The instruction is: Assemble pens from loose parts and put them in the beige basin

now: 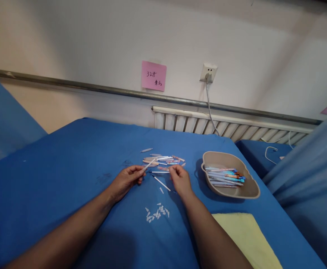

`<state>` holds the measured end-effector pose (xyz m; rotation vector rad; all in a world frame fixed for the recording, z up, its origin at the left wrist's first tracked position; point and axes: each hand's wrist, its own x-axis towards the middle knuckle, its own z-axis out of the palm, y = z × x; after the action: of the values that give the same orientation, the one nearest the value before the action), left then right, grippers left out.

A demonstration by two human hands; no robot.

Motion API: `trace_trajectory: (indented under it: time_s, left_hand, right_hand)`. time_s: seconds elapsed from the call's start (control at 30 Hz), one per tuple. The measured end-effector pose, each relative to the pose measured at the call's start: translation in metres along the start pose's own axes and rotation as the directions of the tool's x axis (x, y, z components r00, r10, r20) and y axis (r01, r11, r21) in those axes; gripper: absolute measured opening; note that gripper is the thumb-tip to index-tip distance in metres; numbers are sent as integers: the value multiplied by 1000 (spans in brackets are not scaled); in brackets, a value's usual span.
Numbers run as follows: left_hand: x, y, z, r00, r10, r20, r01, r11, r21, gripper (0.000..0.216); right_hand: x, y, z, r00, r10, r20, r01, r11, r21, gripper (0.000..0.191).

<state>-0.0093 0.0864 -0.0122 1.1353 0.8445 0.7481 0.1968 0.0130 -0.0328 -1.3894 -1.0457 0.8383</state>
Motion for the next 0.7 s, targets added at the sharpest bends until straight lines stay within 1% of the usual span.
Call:
trace_trajectory:
  time_s: [0.03, 0.1, 0.2, 0.47, 0.7]
  left_hand:
    - [0, 0, 1, 1000, 12, 7, -12, 999, 38, 34]
    - [-2, 0, 2, 999, 29, 24, -32, 993, 111, 34]
    - [-4, 3, 5, 999, 37, 40, -44, 980, 194, 34]
    - [-5, 3, 7, 997, 32, 69, -49, 966, 254, 34]
    - [-7, 5, 8, 997, 40, 63, -57, 952, 299, 34]
  right_hand:
    - [2, 0, -2, 1000, 22, -5, -22, 996, 89, 29]
    - [4, -1, -5, 999, 33, -4, -32, 977, 211, 30]
    - [3, -2, -6, 1000, 29, -5, -26, 956, 291, 31]
    - [3, -2, -6, 995, 55, -78, -33, 964, 263, 32]
    - [1, -4, -7, 998, 17, -61, -8, 990, 144, 32]
